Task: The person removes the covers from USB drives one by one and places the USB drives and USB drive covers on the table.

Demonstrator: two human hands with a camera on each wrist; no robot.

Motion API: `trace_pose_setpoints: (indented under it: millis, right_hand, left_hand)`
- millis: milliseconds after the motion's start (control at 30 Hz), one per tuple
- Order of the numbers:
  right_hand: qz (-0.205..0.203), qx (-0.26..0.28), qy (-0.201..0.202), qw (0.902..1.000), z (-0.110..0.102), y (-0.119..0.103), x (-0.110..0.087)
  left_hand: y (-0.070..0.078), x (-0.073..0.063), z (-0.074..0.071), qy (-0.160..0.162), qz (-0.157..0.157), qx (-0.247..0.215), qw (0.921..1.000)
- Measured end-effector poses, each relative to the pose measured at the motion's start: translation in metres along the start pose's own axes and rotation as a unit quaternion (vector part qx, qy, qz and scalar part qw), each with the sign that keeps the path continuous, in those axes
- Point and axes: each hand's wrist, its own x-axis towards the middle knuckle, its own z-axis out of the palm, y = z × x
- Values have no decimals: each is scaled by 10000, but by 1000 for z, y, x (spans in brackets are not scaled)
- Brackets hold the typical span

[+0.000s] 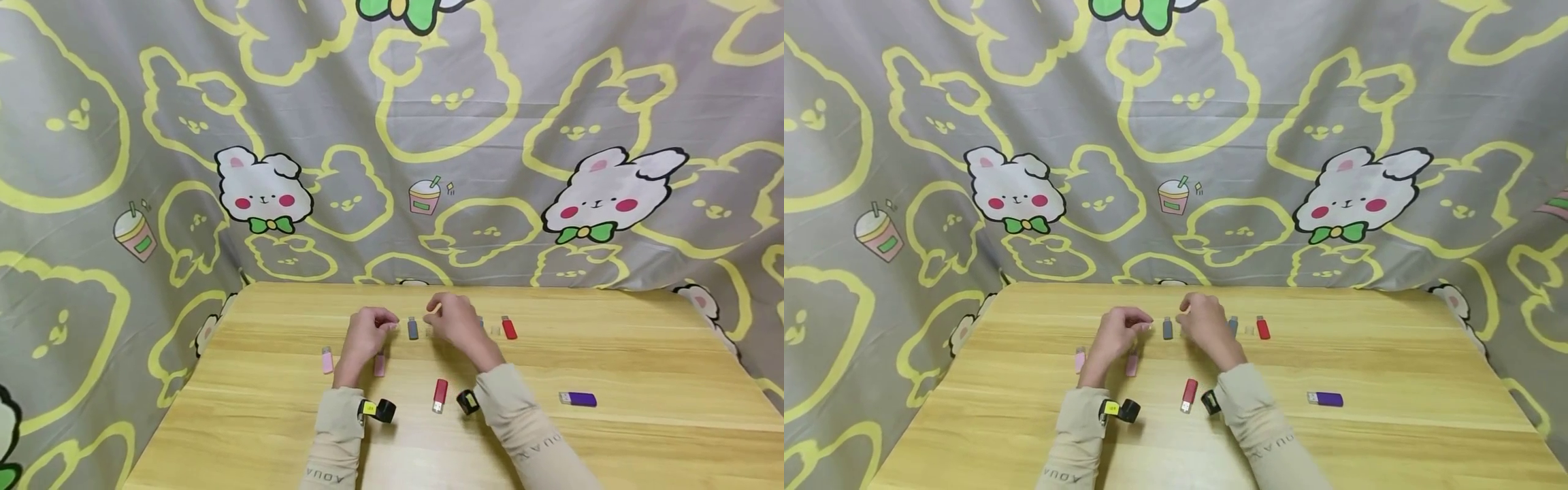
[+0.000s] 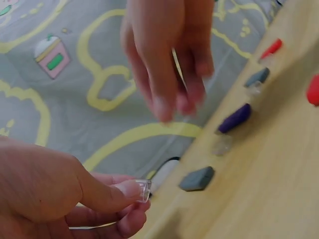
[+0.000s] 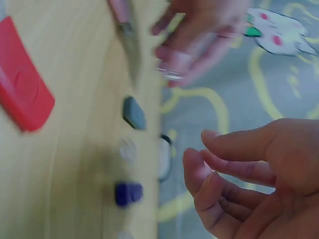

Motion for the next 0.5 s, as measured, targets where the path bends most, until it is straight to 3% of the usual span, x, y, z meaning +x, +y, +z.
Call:
trace_pose_setpoints:
  millis: [233, 367, 500]
  right_hand:
    - [-123, 126, 134, 9998, -46, 23, -42]
    - [-253, 57, 178, 9995, -71, 38, -62]
    - [-344, -58, 475, 9983, -90, 57, -79]
  left_hand:
    - [-3, 0, 15, 142, -163, 618, 9979]
    - [-6, 1, 18, 275, -266, 691, 9969]
    - [-7, 1, 20, 369, -276, 695, 9965]
